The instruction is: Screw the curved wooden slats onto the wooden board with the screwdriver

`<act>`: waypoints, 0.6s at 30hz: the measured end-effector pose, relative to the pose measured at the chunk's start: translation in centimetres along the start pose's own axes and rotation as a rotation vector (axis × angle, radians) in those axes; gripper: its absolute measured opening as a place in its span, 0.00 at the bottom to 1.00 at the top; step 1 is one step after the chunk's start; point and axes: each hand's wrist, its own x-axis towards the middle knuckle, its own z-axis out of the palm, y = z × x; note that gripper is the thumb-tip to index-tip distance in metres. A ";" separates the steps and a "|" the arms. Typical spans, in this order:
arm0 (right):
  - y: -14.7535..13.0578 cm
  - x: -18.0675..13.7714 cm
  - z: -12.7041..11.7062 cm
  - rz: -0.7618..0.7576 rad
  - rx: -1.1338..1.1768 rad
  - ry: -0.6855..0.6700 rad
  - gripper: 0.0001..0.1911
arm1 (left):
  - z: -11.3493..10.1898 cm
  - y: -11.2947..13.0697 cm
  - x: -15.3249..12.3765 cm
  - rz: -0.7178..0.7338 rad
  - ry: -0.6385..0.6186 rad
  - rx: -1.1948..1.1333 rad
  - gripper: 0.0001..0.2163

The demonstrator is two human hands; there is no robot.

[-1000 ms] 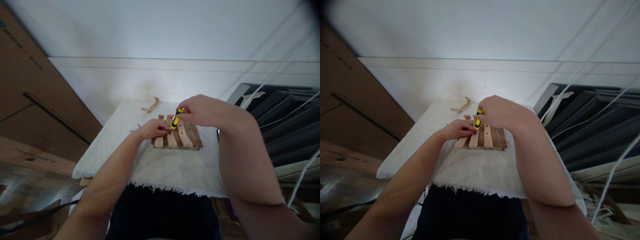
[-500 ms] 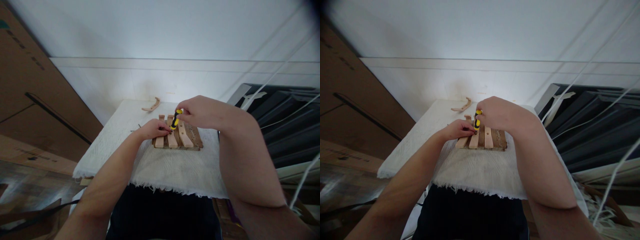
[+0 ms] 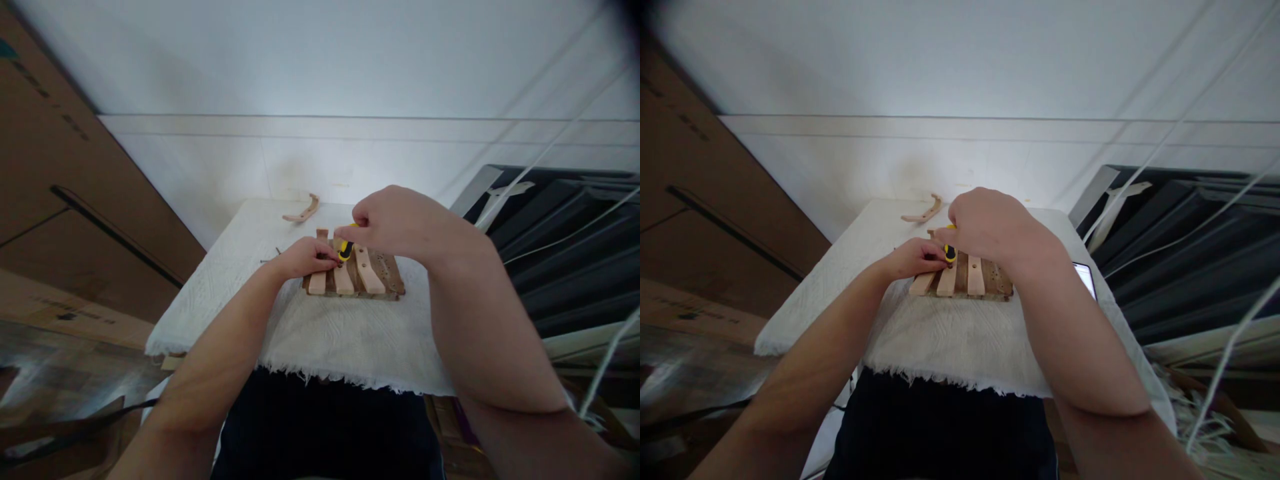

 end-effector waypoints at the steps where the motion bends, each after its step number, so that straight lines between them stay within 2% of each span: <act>1: 0.1 -0.1 -0.2 0.008 0.004 0.016 0.21 | 0.1 0.0 0.0 -0.011 0.037 -0.020 0.06; 4: 0.6 -0.4 -1.0 0.039 0.033 0.116 0.18 | 0.3 -0.3 0.0 -0.063 0.225 -0.108 0.08; 8: 1.2 -0.8 -2.1 0.086 0.076 0.246 0.16 | 0.4 -0.8 0.2 -0.043 0.455 -0.224 0.09; 11: 1.6 -0.8 -2.1 0.079 0.105 0.249 0.15 | 0.2 -0.9 0.3 -0.036 0.590 -0.246 0.09; 18: 1.4 0.1 -1.2 0.051 0.208 0.272 0.15 | -0.5 -1.4 0.4 -0.066 0.814 -0.191 0.10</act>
